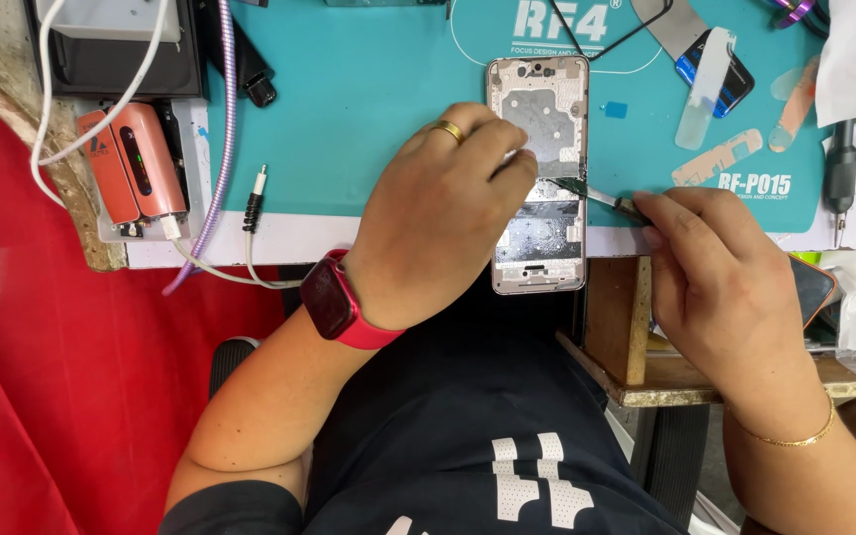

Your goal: The person cleans the internal frame of a disassembled smartphone using a white wipe and a small tool. They then use a metal prying tool to remove a black plastic component from the device's interior.

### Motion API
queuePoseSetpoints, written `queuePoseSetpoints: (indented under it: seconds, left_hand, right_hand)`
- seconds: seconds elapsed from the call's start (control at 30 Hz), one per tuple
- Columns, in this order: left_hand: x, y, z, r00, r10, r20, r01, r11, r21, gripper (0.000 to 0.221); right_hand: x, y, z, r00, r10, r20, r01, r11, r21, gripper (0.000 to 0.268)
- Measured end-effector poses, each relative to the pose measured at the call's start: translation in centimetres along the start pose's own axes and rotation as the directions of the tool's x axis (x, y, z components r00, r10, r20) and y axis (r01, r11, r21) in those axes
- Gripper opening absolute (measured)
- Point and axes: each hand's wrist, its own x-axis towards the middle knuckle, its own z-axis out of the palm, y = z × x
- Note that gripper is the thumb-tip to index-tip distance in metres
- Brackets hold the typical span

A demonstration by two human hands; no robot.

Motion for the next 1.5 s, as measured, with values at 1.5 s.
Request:
queuePoseSetpoints:
  seconds: [1.5]
  left_hand:
    - [0.7,-1.0,0.8,0.939,0.344,-0.007,-0.309,0.852,0.422,0.012]
  right_hand:
    - [-3.2,5.7,-2.2,0.996,0.049,-0.080,-0.063,0.983,-0.173,0.019]
